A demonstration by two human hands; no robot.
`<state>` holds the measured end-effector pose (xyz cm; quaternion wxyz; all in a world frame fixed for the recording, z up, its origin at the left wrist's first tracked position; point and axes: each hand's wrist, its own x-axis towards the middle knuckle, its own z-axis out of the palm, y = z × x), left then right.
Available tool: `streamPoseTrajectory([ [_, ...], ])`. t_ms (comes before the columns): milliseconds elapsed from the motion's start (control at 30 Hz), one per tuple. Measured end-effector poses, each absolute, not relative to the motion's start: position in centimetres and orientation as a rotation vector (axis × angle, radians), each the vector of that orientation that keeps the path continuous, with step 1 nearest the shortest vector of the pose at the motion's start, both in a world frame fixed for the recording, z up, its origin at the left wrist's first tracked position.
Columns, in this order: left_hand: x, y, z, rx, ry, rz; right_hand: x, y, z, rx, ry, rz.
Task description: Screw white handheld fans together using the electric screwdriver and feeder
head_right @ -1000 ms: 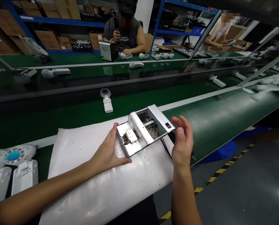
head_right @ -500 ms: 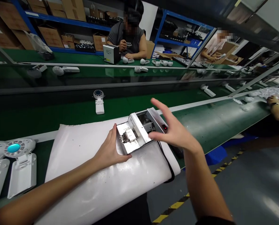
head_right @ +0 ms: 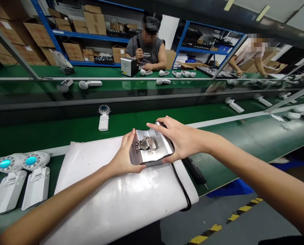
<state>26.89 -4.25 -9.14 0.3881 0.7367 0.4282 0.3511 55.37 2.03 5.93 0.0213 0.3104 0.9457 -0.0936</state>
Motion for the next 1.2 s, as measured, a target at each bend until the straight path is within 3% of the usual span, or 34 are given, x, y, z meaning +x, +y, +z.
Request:
streamPoseTrajectory([
  [267,29.9,-1.5,-6.5,1.973,0.971,1.043,60.5,2.2,3.4,1.120,3.130,-0.517],
  [567,26.6,-1.8,1.9,2.321,0.940,1.015,58.7,-0.4,4.7,1.323,3.334,-0.568],
  [800,25.8,-1.7,-0.4,2.226,1.064,0.835,57.6,0.2,-0.1,1.285,3.308,-0.898],
  [1000,25.4,-1.0,1.1,2.270,1.019,0.933,57.3,0.9,0.7,1.266,3.397,-0.861],
  [1200,25.5,-0.2,-0.8,2.219,1.047,0.826,57.1,1.3,-1.2,1.282,3.324,-0.981],
])
